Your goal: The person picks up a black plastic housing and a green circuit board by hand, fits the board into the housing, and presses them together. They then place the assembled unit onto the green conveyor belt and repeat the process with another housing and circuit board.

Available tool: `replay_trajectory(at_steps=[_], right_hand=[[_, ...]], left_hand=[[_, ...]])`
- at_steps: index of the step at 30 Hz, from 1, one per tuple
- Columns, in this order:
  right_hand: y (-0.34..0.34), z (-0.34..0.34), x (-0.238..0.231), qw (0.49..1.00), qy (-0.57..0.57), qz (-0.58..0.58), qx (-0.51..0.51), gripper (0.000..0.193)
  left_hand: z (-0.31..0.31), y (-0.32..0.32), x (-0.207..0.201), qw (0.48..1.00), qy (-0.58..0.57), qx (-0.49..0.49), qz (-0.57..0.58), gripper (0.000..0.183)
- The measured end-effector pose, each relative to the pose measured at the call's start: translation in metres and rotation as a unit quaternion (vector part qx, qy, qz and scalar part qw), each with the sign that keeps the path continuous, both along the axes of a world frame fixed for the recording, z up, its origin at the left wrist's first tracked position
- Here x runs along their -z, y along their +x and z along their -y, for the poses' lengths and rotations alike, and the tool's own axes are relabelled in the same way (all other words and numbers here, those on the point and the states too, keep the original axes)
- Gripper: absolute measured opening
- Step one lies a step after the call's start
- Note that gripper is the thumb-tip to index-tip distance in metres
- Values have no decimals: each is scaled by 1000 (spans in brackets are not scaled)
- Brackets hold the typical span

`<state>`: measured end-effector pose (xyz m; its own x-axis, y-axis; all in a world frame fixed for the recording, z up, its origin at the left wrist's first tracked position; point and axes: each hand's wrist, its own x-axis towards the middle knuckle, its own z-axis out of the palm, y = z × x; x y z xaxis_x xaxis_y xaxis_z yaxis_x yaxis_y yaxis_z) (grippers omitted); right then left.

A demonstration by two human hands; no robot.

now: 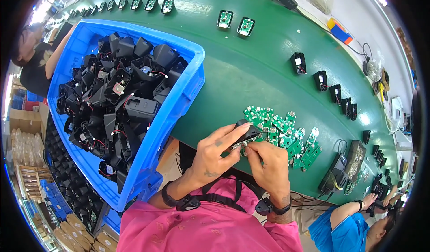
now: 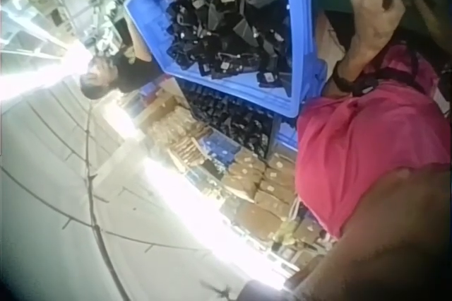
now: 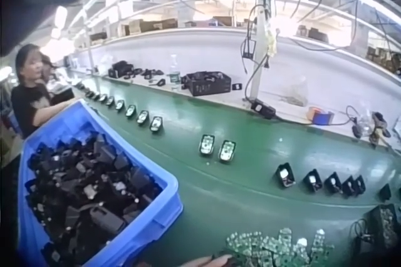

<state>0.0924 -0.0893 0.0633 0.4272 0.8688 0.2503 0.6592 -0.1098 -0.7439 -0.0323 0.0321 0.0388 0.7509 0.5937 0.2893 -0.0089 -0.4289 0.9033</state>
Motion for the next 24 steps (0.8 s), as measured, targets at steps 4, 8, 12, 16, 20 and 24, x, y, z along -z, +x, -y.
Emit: replay_trajectory(at_steps=[4,8,12,16,20,24], right_hand=[[8,2,0,999,-31,23,-29,6],[10,3,-1,998,-54,6,-33,5],[10,3,-3,996,-80,-42,-16,5],[6,2,1,997,-71,-39,-2,6],[-5,-2,-1,999,-37,-12,25,5],[-8,-3,-8,998,-48,-29,37,4]], left_hand=[[1,2,1,998,64,-10,-1,53],[-1,3,-1,996,89,-2,1,53],[-2,3,-1,992,122,23,-11,55],[1,3,-4,994,95,14,-55,55],[15,9,11,999,33,-3,-39,53],[23,5,15,998,-24,-17,-49,59]])
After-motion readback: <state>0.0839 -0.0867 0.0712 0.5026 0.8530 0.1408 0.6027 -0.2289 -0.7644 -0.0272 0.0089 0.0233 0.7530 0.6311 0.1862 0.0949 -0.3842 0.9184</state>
